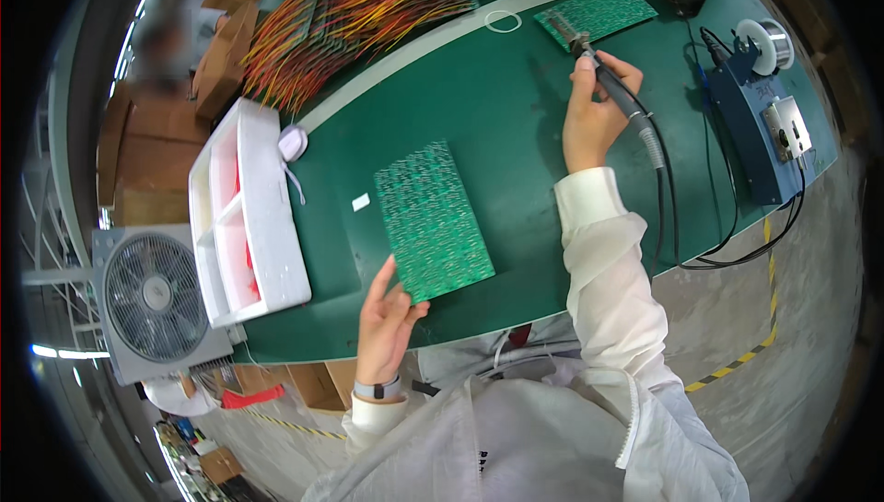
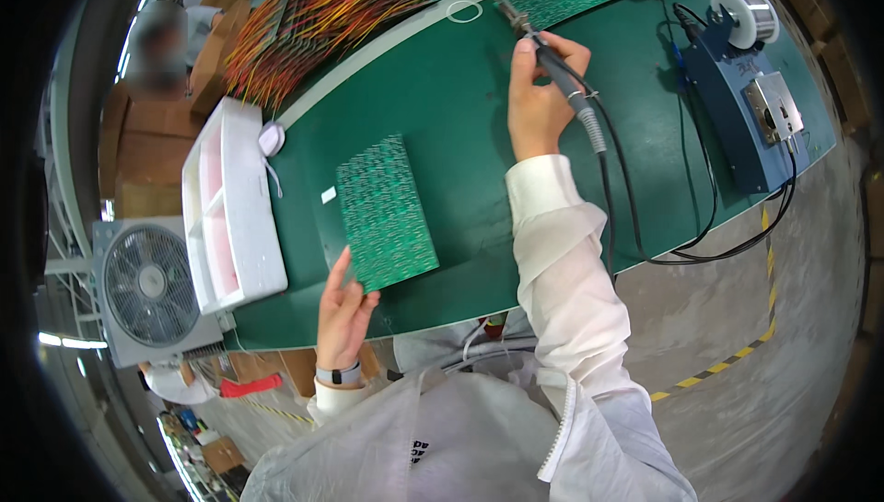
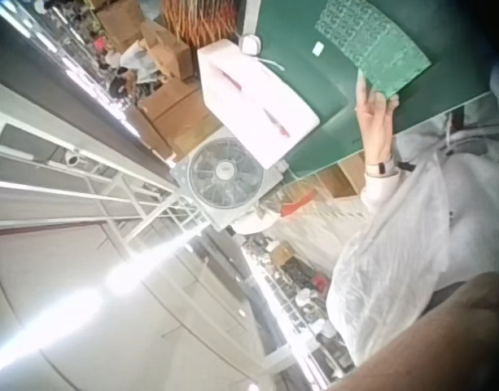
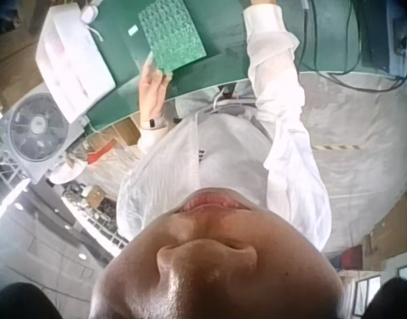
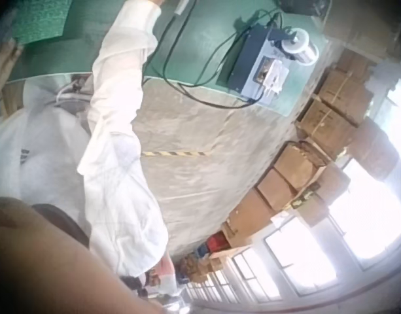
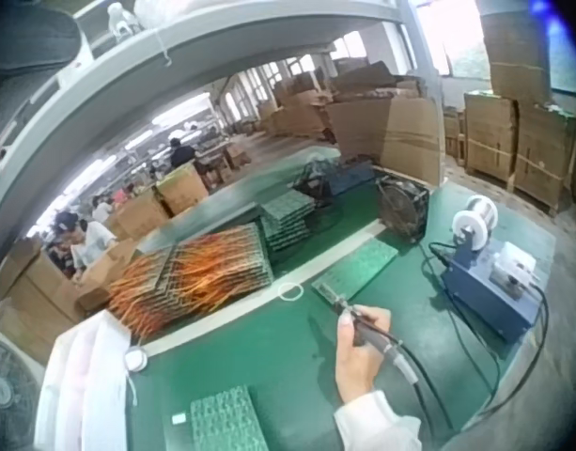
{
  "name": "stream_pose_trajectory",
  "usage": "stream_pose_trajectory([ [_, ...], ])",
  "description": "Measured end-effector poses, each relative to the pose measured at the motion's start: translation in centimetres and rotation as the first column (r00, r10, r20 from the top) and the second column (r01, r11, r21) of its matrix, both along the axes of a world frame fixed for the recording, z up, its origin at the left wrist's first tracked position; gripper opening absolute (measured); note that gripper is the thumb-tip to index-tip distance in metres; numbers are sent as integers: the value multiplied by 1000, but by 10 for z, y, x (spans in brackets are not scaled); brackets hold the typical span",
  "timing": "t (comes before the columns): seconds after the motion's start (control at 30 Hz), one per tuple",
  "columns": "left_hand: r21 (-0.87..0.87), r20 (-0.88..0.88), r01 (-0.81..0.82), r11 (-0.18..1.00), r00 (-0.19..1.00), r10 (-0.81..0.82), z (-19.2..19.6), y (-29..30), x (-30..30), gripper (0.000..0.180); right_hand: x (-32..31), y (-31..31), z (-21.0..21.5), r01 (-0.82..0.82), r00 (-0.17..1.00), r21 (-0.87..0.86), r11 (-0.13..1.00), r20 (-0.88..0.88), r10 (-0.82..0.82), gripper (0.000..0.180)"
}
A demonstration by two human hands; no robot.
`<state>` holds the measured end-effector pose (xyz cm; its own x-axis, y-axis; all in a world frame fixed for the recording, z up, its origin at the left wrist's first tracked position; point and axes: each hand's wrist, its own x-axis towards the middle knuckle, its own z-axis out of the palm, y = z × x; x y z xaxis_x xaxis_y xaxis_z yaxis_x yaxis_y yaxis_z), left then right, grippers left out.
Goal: The person solders wires onto a green printed circuit board using a soldering iron and solder wire.
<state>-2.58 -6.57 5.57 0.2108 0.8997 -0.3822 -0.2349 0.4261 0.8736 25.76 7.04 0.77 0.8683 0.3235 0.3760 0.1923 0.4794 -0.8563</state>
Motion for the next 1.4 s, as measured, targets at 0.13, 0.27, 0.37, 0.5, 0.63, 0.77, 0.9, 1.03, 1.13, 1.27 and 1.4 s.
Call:
stream_pose_trajectory([
  [0.13, -6, -20, 36, 999, 999, -36, -14, -9, 3, 50, 3, -4, -4, 30, 997, -42, 999, 79, -27, 24],
  [0.27, 44, -237, 107, 993, 967, -94, -12, -11, 7, 48, 3, -2, -5, 12, 995, -20, 1000, 101, -10, 25],
  [0.37, 303, -952, 604, 737, 153, 266, 9, -4, 13, 48, 4, -3, -2, 7, 992, -3, 1000, 125, -6, 25],
  [0.5, 202, -979, 746, 635, 141, 146, 9, 11, -6, 45, -4, -6, 2, -2, 986, -18, 1000, 168, 5, 23],
  [0.63, 183, -982, 780, 599, 114, 151, 10, -1, -1, 47, -1, -12, 3, 18, 984, -74, 997, 181, -4, 22],
  [0.77, 72, -860, 997, -10, 67, 506, 24, -13, 15, 26, -3, -13, 5, 17, 982, -113, 993, 186, 4, 23],
  [0.9, 464, -854, 615, -638, 502, -137, 54, -4, 27, 8, -7, -13, 8, -3, 971, -83, 997, 237, 23, 23],
  [1.03, 217, -769, 638, -738, 578, 273, 43, 22, 31, 8, -7, -13, 10, 27, 961, -112, 993, 275, 4, 22],
  [1.13, 47, -763, 716, -696, 475, 438, 35, 26, 19, 9, -9, -11, 7, 22, 958, -75, 997, 286, 1, 22],
  [1.27, -13, -768, 745, -667, 420, 484, 30, 25, 5, 10, -5, -11, 7, 22, 956, -128, 991, 293, 17, 23],
  [1.4, -27, -750, 762, -647, 412, 518, 30, 24, 1, 11, -6, -11, 5, 15, 958, -124, 992, 286, 21, 23],
])
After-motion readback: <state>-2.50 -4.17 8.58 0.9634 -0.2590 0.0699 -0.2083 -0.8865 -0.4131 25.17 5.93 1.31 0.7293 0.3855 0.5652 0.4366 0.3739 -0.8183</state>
